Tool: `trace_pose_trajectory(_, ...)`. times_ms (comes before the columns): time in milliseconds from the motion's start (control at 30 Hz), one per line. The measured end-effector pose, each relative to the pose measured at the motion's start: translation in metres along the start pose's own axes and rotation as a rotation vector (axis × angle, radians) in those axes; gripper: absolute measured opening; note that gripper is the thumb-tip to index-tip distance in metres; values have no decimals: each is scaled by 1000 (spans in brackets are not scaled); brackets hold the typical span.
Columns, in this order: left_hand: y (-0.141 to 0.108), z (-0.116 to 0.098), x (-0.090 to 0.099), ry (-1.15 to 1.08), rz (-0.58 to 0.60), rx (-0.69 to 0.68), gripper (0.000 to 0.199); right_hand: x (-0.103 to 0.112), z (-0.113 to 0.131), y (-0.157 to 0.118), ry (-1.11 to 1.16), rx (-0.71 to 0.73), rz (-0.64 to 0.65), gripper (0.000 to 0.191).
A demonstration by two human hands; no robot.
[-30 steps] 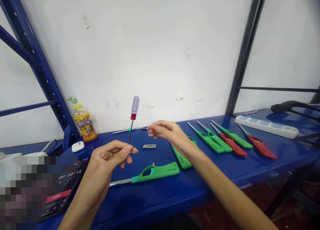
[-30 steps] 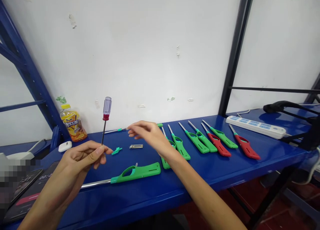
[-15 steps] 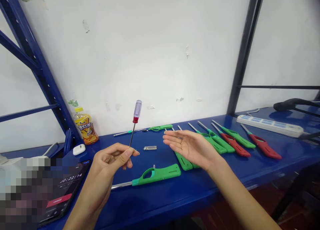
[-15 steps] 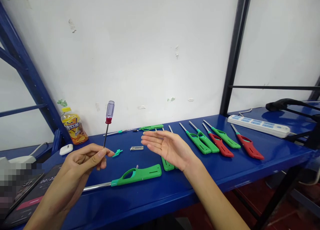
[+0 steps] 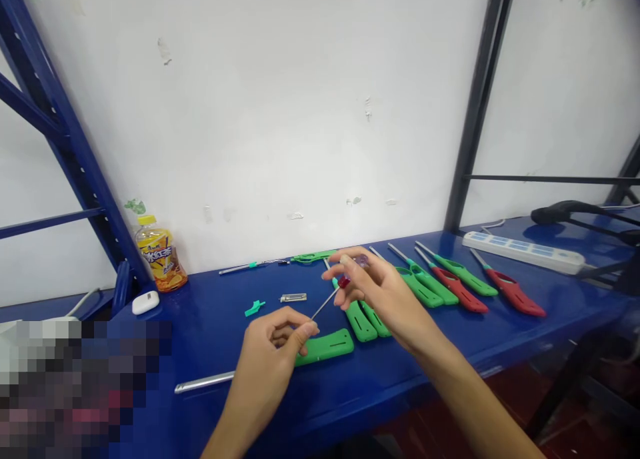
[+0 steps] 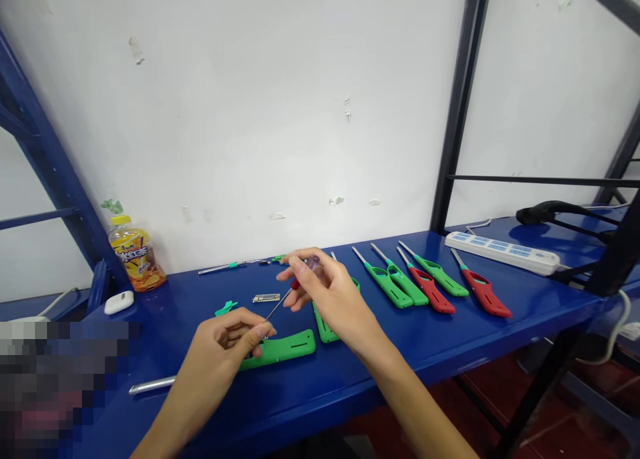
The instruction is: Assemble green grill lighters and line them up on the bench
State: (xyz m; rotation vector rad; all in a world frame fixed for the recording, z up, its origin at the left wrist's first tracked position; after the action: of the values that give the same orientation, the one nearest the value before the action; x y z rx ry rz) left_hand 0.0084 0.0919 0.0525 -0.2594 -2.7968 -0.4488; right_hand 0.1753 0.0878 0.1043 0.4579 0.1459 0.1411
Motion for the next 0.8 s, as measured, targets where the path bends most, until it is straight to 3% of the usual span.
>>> trace_pose_trajectory(233, -4, 0, -18, 189, 20, -117, 25, -8, 21, -10, -290, 78, 34, 31)
trace_pose_trajectory(400, -5, -1, -15, 140, 6, -110, 25, -20, 34, -22, -324, 111, 112, 27)
trace_pose_trajectory(600, -7, -9, -10, 59, -60, -151, 20, -15, 36, -25, -313, 90, 113, 27)
trace_pose_trajectory(800, -14, -18, -29, 133, -28, -259, 20, -12, 38, -27, -412, 68, 151, 24)
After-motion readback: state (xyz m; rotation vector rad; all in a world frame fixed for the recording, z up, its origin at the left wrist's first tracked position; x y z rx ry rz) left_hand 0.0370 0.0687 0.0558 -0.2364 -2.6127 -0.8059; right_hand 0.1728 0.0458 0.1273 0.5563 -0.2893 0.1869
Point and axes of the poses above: each hand's wrist, its own y-axis towards the middle knuckle, its own x-axis out of the back of the hand, z = x × y, the point moved 10 cm from there along y, towards the middle knuckle
